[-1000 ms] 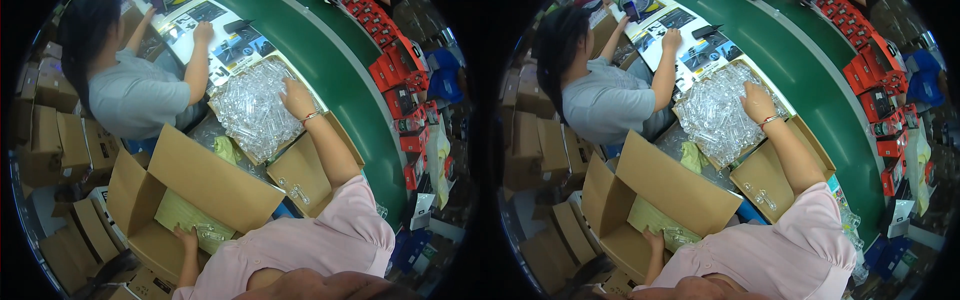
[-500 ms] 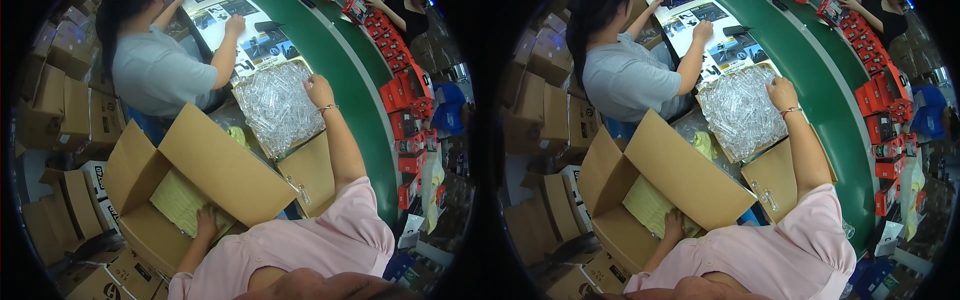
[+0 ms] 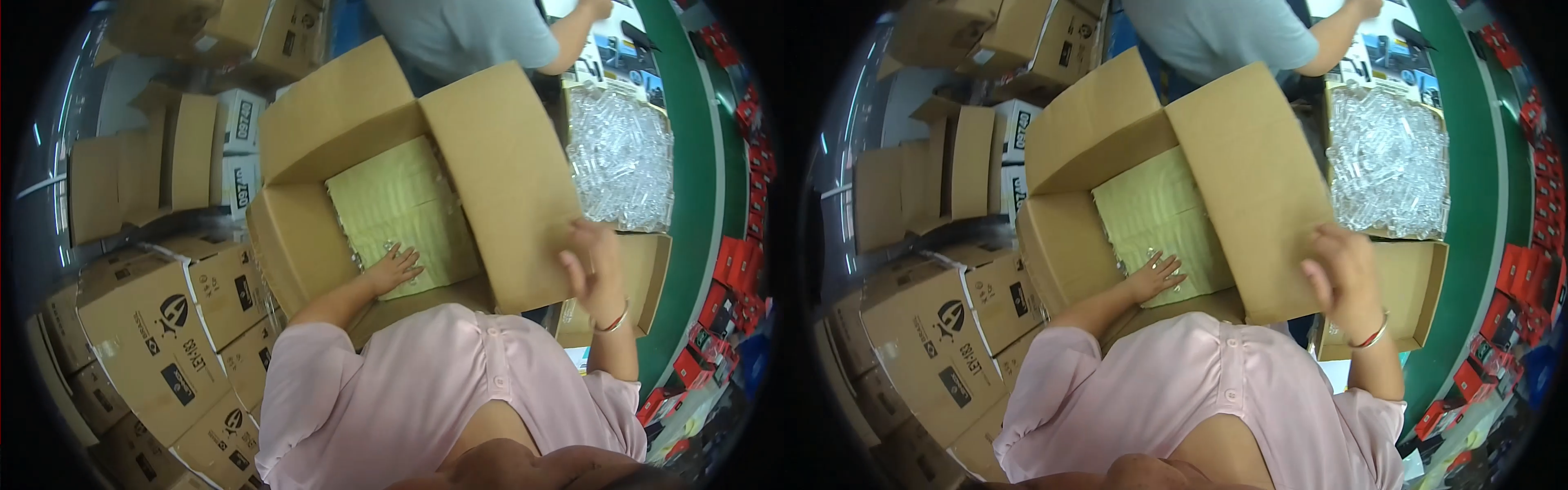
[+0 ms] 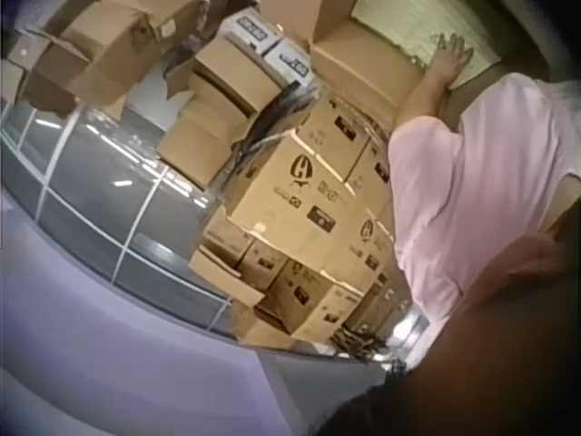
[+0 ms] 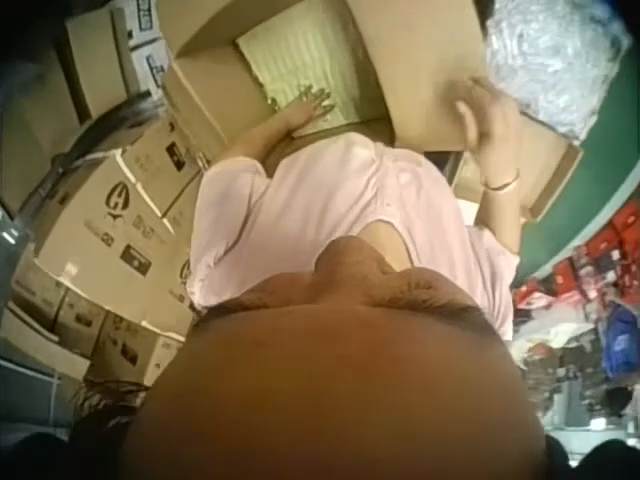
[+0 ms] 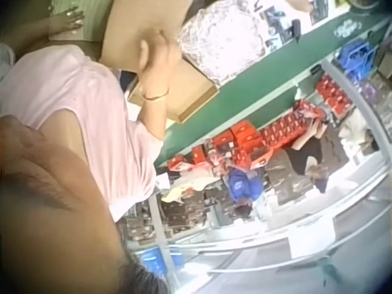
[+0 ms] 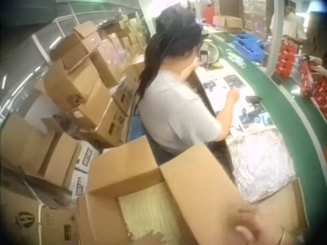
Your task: Packing glass vials into cardboard boxes with protective padding.
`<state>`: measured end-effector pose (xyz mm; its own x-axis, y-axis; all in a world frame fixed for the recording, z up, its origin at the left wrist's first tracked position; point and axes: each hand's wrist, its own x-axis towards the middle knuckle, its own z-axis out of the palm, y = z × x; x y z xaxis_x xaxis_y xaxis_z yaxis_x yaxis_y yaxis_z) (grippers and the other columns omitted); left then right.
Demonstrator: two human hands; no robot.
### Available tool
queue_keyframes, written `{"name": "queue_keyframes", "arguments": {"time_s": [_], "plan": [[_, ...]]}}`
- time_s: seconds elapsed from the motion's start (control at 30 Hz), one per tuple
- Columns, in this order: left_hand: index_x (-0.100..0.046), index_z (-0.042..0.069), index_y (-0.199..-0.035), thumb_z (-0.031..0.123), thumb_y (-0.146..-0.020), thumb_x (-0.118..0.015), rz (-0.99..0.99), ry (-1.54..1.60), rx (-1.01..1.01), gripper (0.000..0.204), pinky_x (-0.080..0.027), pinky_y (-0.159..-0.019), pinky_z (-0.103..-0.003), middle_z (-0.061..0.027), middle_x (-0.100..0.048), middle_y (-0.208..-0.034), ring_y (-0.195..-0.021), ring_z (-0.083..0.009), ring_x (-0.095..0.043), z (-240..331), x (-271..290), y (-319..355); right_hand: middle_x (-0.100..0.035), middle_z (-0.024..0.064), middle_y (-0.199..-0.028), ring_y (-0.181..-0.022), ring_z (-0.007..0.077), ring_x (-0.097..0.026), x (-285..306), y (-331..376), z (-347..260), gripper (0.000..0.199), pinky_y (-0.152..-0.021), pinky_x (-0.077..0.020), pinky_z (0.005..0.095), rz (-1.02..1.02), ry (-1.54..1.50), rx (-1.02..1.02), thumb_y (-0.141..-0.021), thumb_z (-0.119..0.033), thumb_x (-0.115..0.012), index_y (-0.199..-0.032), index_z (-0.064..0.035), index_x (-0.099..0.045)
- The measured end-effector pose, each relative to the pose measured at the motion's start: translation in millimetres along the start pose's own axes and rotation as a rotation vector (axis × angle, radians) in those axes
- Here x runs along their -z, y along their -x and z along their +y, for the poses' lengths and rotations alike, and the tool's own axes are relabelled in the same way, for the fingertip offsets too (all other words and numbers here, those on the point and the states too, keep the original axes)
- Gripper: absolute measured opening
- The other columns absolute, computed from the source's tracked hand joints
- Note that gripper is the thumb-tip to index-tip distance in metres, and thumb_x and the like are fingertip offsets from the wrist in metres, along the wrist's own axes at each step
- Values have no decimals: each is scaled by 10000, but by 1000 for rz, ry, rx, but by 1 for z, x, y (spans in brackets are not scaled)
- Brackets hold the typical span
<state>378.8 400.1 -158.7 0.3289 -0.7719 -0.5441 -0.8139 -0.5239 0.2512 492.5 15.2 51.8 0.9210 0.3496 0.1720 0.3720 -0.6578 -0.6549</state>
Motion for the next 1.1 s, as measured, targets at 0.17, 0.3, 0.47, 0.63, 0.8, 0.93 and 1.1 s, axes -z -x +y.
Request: {"name": "queue_keyframes", "arguments": {"time_s": [0.17,0.3,0.47,0.63,0.8,0.93,1.1], "plan": [[-447,102,-1169,122,-794,-424,107,141,15,376,-370,-873,-467,-145,-458,-1145,-1088,-275,-443,-20,-15,-10,-472,176,-1186,-1097,333,-447,-54,11,-23,395,-968,-307,493,-165,137,100,-700,-123,-659,-1058,-29,-520],[-479,86,-1044,118,-782,-442,63,237,44,266,-411,-799,-416,-123,-471,-989,-954,-267,-483,-26,-5,-19,-464,171,-1204,-1130,327,-428,-77,16,-26,402,-1004,-242,511,-176,247,94,-695,-137,-662,-1057,-36,-520],[-478,55,-938,75,-738,-513,245,433,67,204,-443,-691,-339,-136,-495,-882,-842,-306,-520,-26,-29,-16,-456,165,-1221,-1150,325,-412,-83,21,-23,391,-1011,-229,505,-146,199,59,-704,-135,-656,-1057,-42,-518],[-475,22,-908,9,-699,-567,381,1065,590,229,-446,-590,-326,-106,-533,-763,-689,-226,-549,-29,24,-41,-457,163,-1221,-1146,329,-415,-89,26,-21,386,-1013,-227,505,-118,192,31,-703,-124,-653,-1054,-39,-519],[-503,10,-862,63,-702,-605,745,1832,884,197,-429,-457,-347,-104,-539,-600,-478,-211,-529,-71,33,-122,-459,166,-1214,-1144,333,-417,-88,26,-22,381,-1013,-231,507,-115,169,19,-702,-117,-649,-1055,-44,-521],[-480,-9,-980,96,-789,-553,829,890,1004,230,-480,-663,-359,-191,-594,-823,-750,-242,-605,-92,26,-168,-469,158,-1191,-1131,330,-426,-94,21,-21,358,-1009,-236,505,-76,151,15,-715,-141,-638,-1046,-60,-528],[-523,-42,-983,235,-788,-542,905,825,920,339,-469,-731,-411,-232,-590,-971,-878,-340,-589,-95,43,-169,-468,144,-1175,-1124,299,-435,-95,27,-12,320,-1012,-235,502,-34,148,11,-753,-175,-613,-1045,-72,-534]]}}
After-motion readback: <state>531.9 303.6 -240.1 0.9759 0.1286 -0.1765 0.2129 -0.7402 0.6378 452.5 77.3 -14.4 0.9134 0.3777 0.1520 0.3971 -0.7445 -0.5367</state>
